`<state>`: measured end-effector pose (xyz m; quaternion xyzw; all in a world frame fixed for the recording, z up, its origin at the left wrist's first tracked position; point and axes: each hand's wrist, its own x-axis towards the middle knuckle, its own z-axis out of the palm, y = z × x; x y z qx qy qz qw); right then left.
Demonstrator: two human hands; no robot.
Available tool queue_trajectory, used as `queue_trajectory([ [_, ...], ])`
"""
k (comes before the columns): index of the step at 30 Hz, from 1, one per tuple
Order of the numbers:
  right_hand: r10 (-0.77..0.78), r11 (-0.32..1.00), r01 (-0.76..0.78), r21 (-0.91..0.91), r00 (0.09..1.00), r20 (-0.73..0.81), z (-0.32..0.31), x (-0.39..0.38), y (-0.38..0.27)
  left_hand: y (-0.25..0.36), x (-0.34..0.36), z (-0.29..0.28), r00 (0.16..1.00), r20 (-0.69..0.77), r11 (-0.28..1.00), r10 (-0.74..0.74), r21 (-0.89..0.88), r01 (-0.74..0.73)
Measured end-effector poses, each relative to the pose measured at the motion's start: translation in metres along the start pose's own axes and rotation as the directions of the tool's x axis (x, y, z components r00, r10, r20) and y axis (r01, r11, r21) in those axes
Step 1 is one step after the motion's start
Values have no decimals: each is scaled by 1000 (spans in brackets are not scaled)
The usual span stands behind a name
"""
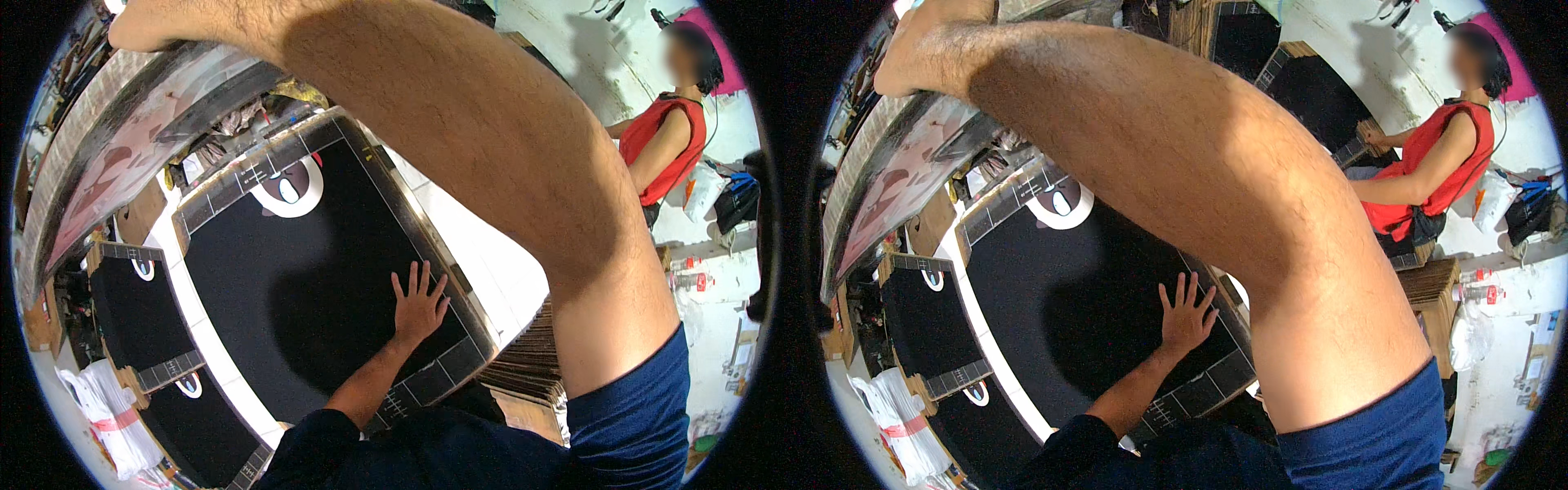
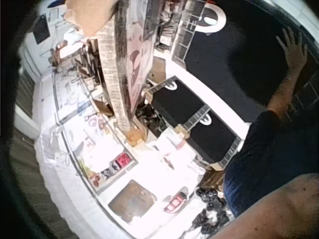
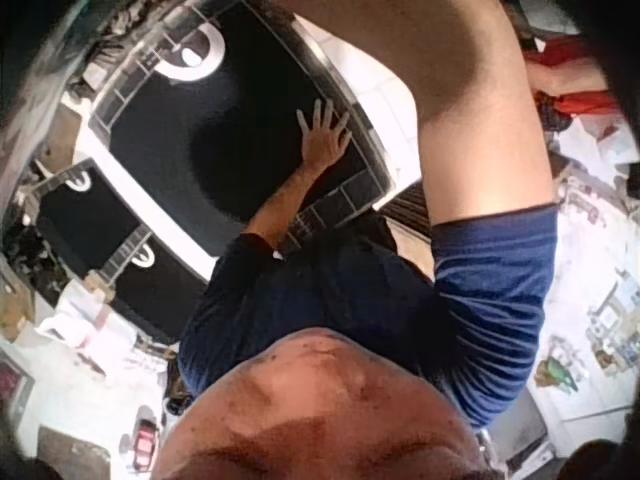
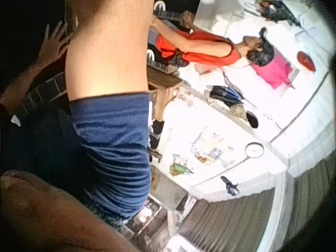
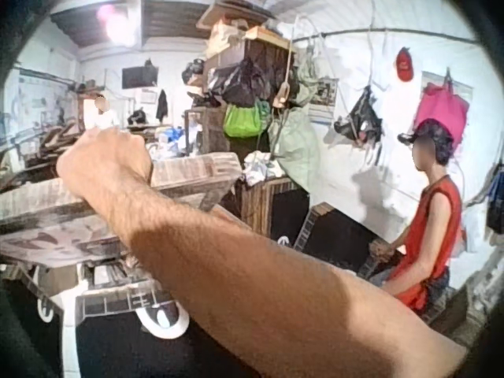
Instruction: The person performs manual screen printing on black fabric. They align a screen, use a squeegee to pull ink across the mesh, lift the screen to reveal a printed logo, and repeat the process on successive pieces.
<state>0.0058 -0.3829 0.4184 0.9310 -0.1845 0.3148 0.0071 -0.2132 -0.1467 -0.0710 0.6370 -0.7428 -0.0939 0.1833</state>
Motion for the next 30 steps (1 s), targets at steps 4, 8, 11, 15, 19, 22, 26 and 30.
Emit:
queue_trajectory([
  [4,84,996,-84,-1,992,89,6,2,0,-4,11,-1,987,159,996,-35,-71,47],
  [8,338,930,-346,125,938,81,-1,-9,-19,-21,11,-42,949,-18,682,-314,-700,212],
  [11,257,961,-260,89,965,53,8,-53,-24,-70,-25,-126,730,-279,658,-624,-691,299],
  [15,131,991,-109,81,925,-356,49,-142,-40,-117,-92,-275,322,-504,523,-802,-852,-31],
  [19,96,988,-55,144,952,-291,90,-263,-54,-116,-137,-320,163,-301,218,-939,-893,-394],
  [22,265,892,-273,360,961,73,127,-351,-66,-126,-166,-261,61,223,-231,-973,-929,-290],
  [26,248,866,-309,394,948,199,177,-412,-47,-153,-211,-169,100,443,-443,-891,-896,29],
  [30,229,901,-287,326,952,205,224,-379,4,-146,-222,-153,115,424,-301,-898,-785,542],
])
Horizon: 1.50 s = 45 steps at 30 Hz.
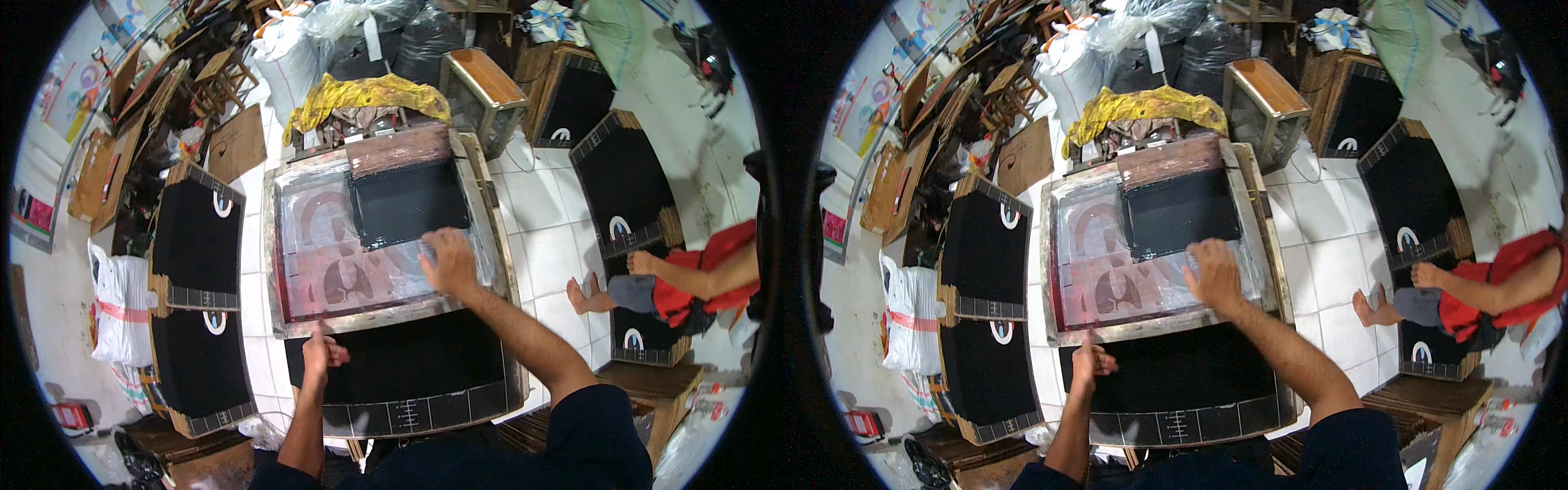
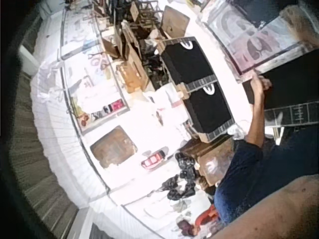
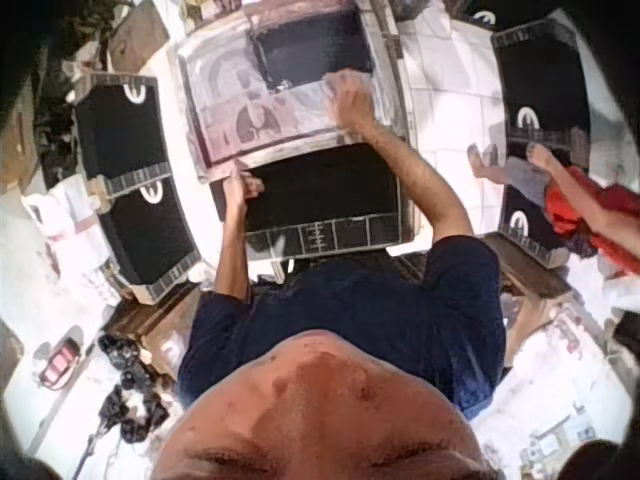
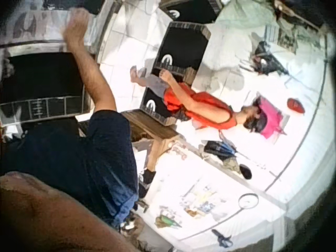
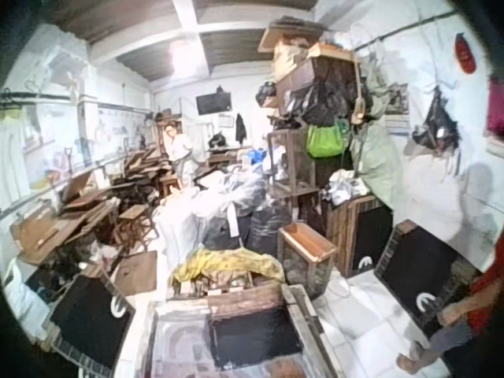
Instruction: The person performs manual screen printing on black fabric. They align a screen, use a squeegee to pull ink across the mesh, lift the screen to reveal a printed logo, and repeat the process on successive pieces.
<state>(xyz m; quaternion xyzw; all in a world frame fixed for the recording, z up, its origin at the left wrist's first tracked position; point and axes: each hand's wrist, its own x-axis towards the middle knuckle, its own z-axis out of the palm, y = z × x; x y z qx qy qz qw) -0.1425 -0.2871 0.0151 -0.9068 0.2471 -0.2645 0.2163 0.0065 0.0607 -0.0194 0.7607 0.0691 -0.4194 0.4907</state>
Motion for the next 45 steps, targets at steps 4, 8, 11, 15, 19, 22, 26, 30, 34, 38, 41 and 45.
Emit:
queue_trajectory([
  [4,-78,992,74,-106,996,-35,17,120,37,-3,-24,52,582,-90,417,808,785,-457],
  [8,-259,929,238,-283,965,-37,44,229,55,-8,-4,90,529,122,207,840,829,-520],
  [11,-257,862,304,-405,952,167,58,267,66,-18,5,92,464,109,157,879,853,-498],
  [15,-97,915,247,-318,902,420,56,273,68,-25,6,89,526,118,170,842,868,-467],
  [19,-176,941,260,-216,923,343,39,247,60,-25,6,89,511,124,159,851,865,-476],
  [22,-205,918,277,-282,944,259,32,208,49,-26,6,88,544,115,191,831,860,-473],
  [26,-148,926,230,-299,950,273,37,177,41,-29,8,86,518,133,156,845,865,-477],
  [30,-171,912,265,-313,940,297,40,200,50,-31,10,87,500,129,140,856,874,-465],
  [34,-169,924,209,-319,974,147,60,239,51,-31,11,87,493,126,133,861,879,-458],
  [38,-134,931,204,-303,962,236,81,258,50,-30,10,87,500,133,140,856,871,-471],
  [41,-239,909,309,-279,936,258,83,254,53,-31,10,86,502,135,134,854,876,-463],
  [45,-423,851,509,-133,812,401,76,241,52,-31,10,87,526,127,161,841,870,-467],
])
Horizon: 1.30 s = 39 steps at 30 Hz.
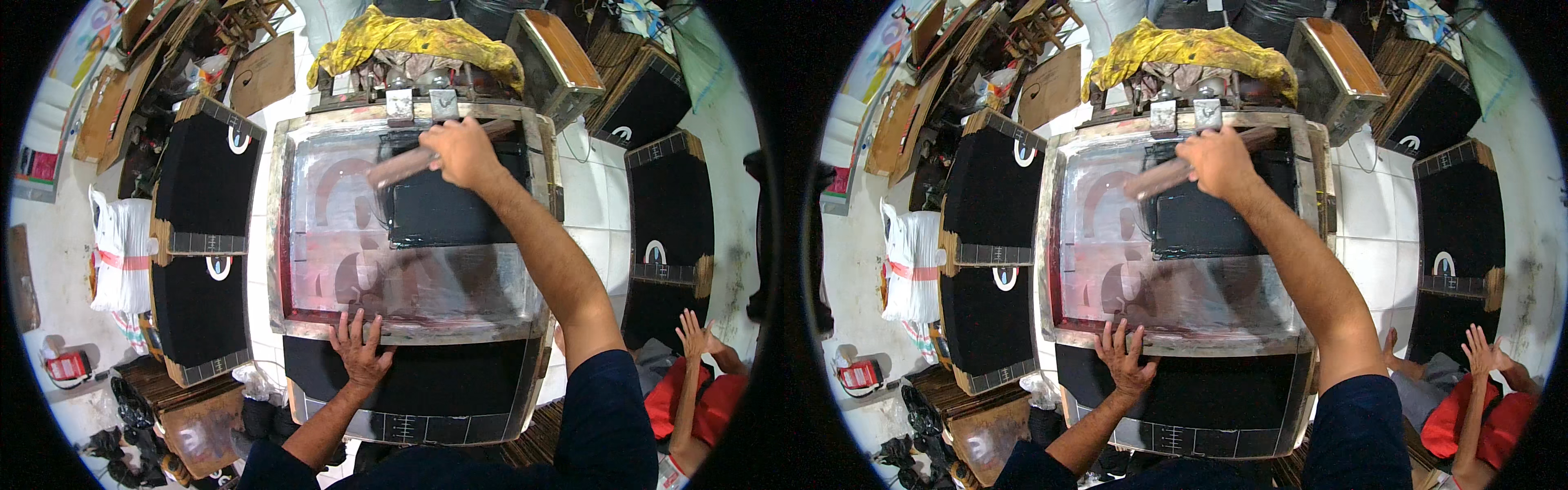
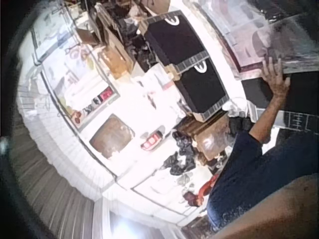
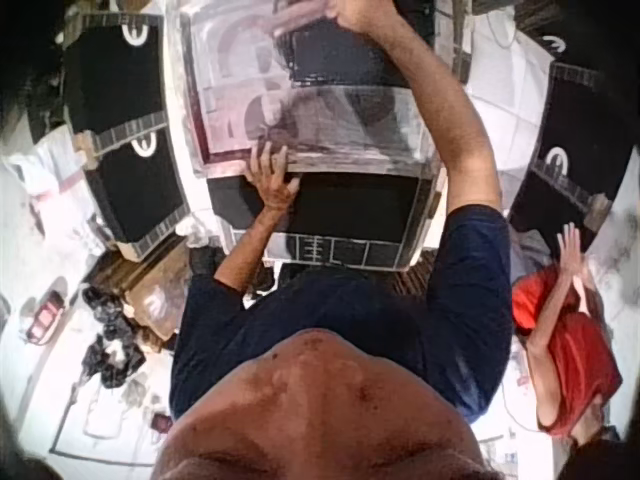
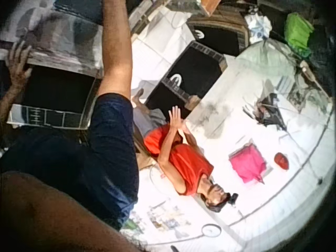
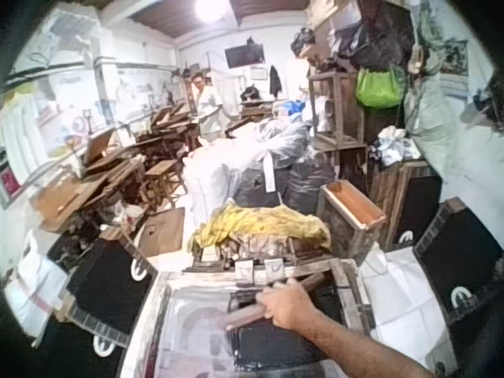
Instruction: The person performs manual screen printing on black fabric. They align a screen, use a squeegee to pull ink across the mesh, lift the screen to reveal a printed logo, and repeat the process on successive pieces.
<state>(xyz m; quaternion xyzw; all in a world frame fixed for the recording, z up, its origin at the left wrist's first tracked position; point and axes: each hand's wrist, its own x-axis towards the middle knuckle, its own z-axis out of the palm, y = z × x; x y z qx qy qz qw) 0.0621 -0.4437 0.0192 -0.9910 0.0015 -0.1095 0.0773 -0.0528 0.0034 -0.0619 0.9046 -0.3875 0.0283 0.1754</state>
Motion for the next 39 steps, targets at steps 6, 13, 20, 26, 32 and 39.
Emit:
queue_trajectory([
  [6,-54,997,55,-45,998,24,-19,-54,-38,1,4,0,997,-60,999,41,15,-40],
  [13,102,994,-106,-5,972,-211,-12,-103,-61,-2,2,0,998,-41,999,37,7,-37],
  [20,141,988,-155,-20,939,-313,-7,-61,-37,-1,3,1,997,-61,999,46,20,-45],
  [26,254,956,-281,-82,935,-248,6,-5,19,0,2,-1,999,-27,999,29,41,-28],
  [32,345,928,-358,-107,930,-125,-7,-48,-31,-1,3,0,999,-31,999,32,21,-31],
  [39,337,941,-337,-40,941,-18,-23,-77,-64,0,3,-1,999,-34,999,26,-18,-26],
])
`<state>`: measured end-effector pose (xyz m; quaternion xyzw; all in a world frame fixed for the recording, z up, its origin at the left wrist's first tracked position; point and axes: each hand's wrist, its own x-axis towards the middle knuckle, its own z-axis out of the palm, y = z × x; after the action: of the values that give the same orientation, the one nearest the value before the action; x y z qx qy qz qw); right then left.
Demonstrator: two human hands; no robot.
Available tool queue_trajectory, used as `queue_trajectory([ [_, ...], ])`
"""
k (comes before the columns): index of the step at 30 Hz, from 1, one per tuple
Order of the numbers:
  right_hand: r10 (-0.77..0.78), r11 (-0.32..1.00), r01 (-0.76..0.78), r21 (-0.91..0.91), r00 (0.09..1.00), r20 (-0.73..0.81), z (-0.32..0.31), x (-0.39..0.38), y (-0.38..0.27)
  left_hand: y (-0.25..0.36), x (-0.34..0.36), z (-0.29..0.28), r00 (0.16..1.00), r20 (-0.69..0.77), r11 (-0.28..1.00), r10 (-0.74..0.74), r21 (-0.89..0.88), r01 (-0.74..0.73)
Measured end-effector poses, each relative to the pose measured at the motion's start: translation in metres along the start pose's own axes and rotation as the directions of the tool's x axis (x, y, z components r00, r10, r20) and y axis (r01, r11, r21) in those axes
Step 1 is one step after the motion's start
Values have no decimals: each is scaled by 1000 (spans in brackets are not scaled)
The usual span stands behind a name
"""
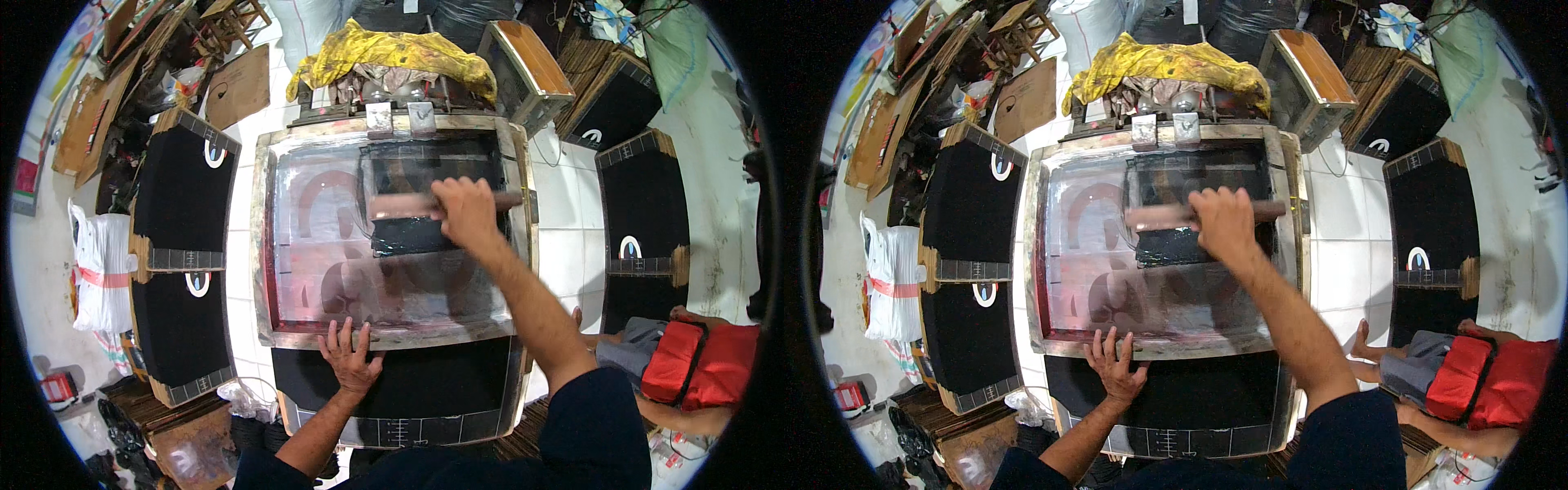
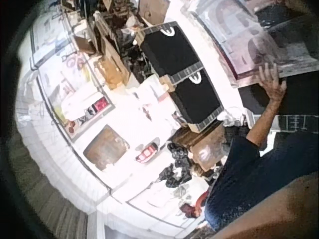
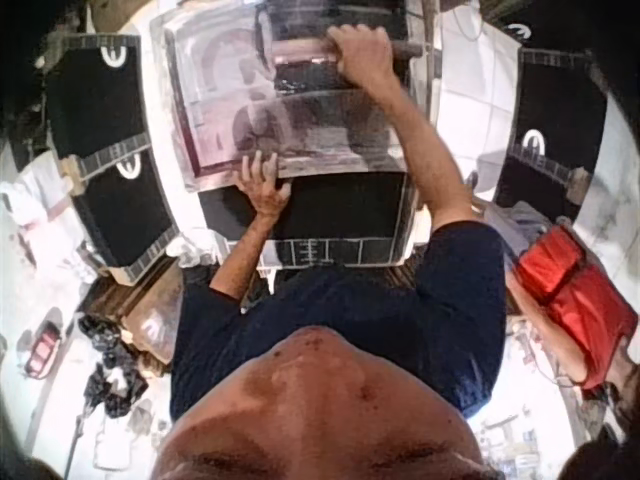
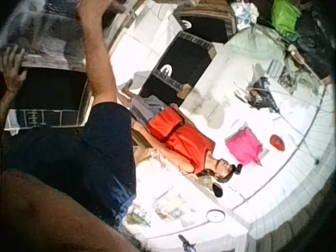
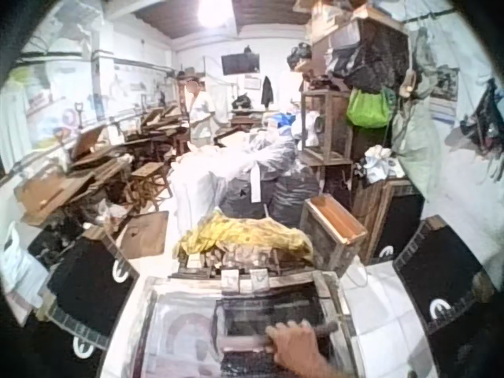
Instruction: The person performs manual screen printing on black fabric. They align a screen, use a squeegee to pull ink across the mesh, lift the screen to reveal a printed logo, and repeat the process on successive pieces.
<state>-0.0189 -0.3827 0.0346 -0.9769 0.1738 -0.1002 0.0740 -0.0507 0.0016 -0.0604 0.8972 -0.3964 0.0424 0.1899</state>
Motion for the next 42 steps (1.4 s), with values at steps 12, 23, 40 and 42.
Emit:
queue_trajectory([
  [12,29,997,-37,-72,993,-111,17,46,20,0,0,1,1000,6,1000,-2,30,2],
  [23,44,995,-57,-83,987,-156,19,-81,-32,-1,0,1,1000,-6,1000,9,20,-9],
  [40,49,999,-48,22,997,-63,-15,-26,-1,-4,47,-54,977,-21,963,213,-165,-213],
  [42,58,997,-55,55,997,-55,-24,-23,-2,-2,48,-55,979,-31,961,200,-188,-202],
])
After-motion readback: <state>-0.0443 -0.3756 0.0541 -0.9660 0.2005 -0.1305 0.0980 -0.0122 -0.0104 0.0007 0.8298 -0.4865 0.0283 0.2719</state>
